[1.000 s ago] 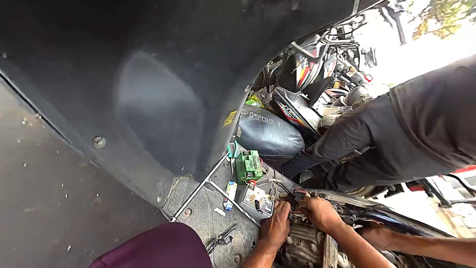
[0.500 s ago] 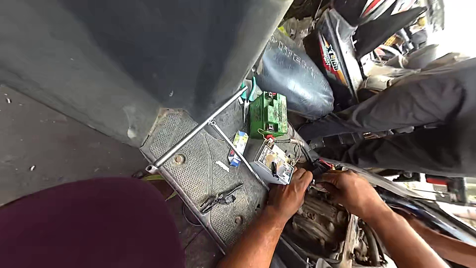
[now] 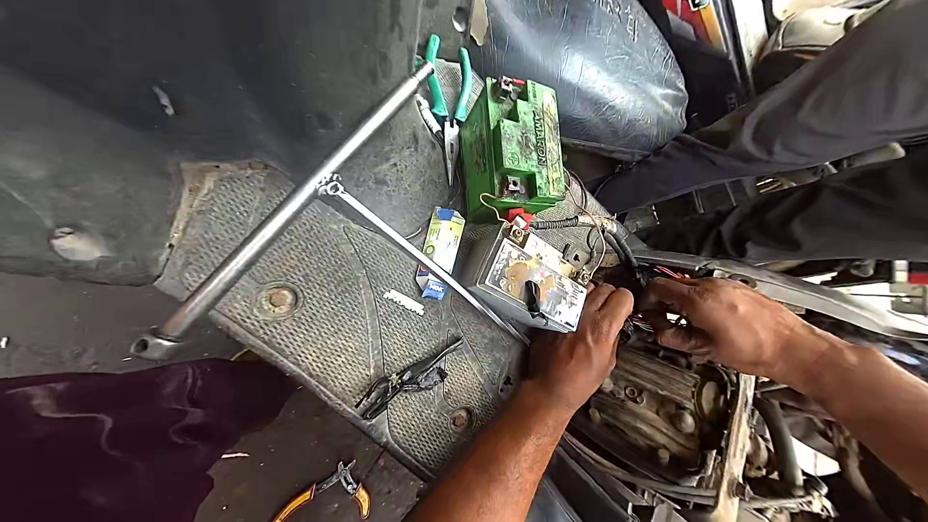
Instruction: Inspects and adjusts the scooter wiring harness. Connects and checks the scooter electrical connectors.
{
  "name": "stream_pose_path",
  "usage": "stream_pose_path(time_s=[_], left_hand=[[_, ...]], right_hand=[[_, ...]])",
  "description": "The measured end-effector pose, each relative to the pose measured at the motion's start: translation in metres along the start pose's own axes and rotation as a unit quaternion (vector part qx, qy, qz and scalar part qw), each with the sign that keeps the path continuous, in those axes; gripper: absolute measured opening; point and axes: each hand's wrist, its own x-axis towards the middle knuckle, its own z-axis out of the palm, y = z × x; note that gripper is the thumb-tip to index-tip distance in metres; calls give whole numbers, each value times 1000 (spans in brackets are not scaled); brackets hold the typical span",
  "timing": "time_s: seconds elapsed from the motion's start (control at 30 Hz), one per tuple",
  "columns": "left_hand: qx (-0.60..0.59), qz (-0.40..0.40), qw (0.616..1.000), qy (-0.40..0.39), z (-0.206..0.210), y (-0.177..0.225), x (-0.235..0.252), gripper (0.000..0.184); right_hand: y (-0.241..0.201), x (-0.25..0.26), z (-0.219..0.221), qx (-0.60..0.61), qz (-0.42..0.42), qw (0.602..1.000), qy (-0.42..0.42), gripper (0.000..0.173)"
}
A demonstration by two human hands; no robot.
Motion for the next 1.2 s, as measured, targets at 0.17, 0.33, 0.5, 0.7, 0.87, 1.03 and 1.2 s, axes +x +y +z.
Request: stream_pose_path(time_s=[0.17, 0.33, 0.5, 0.7, 0.87, 1.03, 1.2], left_hand=[[1, 9, 1000, 10, 1, -1, -1, 11], [47, 0, 999, 24, 4, 1, -1, 14], [51, -1, 998, 25, 4, 1, 0, 12], [37, 0, 999, 33, 4, 1, 0, 8], [38, 1, 999, 28, 4, 1, 1, 8], [23, 23, 999, 42, 7, 0, 0, 7], [30, 28, 998, 45, 6, -1, -1, 9]], right_hand=[[3, 3, 2, 122, 28, 992, -7, 9], [11, 5, 1, 233, 42, 971, -38, 17], [6, 2, -3, 253, 72, 964, -45, 34], [1, -4, -4, 261, 53, 963, -27, 35], [6, -8, 2, 270, 11, 963, 1, 30], [-4, -20, 8, 234, 19, 970, 62, 24], [-9, -23, 12, 247, 5, 964, 94, 20]])
